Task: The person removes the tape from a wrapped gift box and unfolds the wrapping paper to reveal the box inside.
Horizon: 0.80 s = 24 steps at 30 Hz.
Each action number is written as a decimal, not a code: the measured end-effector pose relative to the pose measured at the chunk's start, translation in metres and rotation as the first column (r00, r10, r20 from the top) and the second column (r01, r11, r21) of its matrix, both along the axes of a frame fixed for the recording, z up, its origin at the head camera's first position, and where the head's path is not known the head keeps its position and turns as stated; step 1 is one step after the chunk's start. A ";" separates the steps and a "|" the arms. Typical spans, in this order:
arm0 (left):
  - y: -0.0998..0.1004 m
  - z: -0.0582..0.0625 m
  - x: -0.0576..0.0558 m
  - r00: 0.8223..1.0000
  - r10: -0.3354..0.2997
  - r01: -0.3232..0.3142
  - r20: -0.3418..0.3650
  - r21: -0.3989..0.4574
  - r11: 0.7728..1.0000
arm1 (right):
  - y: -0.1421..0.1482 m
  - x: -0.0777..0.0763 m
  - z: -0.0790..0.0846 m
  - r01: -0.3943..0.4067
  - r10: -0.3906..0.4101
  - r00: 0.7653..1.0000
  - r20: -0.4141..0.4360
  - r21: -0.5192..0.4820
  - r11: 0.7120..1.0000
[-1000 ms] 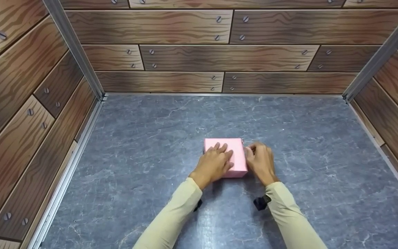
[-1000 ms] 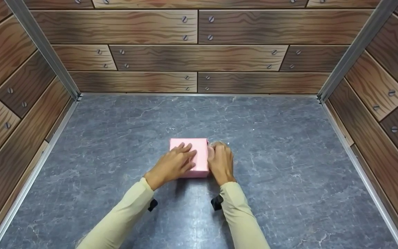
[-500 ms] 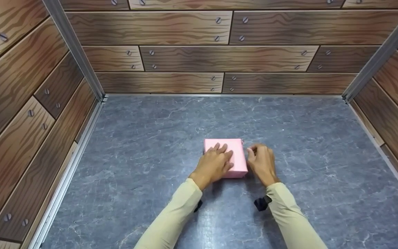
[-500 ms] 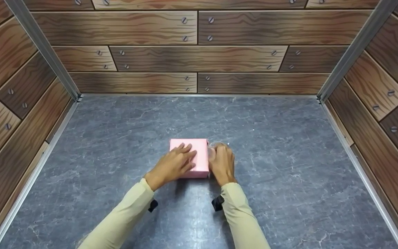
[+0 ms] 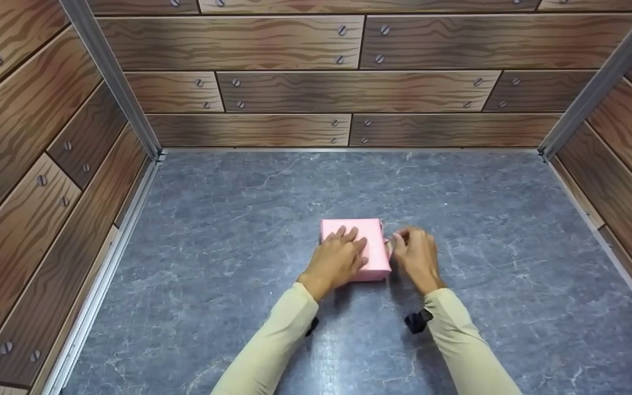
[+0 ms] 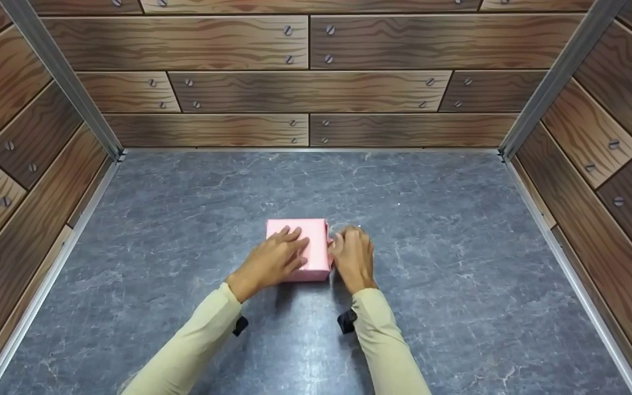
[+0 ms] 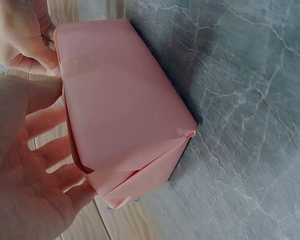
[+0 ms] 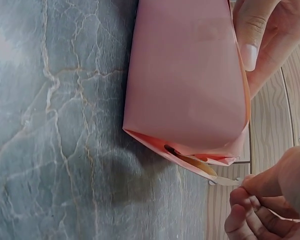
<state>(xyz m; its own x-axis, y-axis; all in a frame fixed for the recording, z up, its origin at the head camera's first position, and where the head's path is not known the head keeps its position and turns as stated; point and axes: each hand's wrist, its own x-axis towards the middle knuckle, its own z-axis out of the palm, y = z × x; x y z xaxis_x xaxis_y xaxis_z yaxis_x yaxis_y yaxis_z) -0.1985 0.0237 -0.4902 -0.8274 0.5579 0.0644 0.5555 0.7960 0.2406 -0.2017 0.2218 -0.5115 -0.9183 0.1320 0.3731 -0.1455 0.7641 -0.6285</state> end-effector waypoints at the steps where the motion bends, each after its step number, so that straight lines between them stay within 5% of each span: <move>1: 0.000 0.000 0.000 1.000 -0.001 0.001 0.001 0.002 1.000 | 0.000 0.000 0.000 0.000 0.000 1.000 0.001 -0.001 1.000; 24: -0.001 -0.005 0.001 0.997 0.004 -0.002 -0.072 0.029 1.000 | 0.004 0.001 0.003 0.041 -0.041 0.999 0.030 0.012 0.999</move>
<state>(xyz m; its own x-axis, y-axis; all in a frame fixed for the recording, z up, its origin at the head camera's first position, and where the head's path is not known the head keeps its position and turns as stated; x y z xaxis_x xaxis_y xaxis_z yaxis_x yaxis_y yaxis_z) -0.1973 0.0223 -0.4955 -0.8219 0.5522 0.1402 0.5695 0.7911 0.2231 -0.2010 0.2263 -0.5089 -0.9232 0.1656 0.3468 -0.0949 0.7764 -0.6231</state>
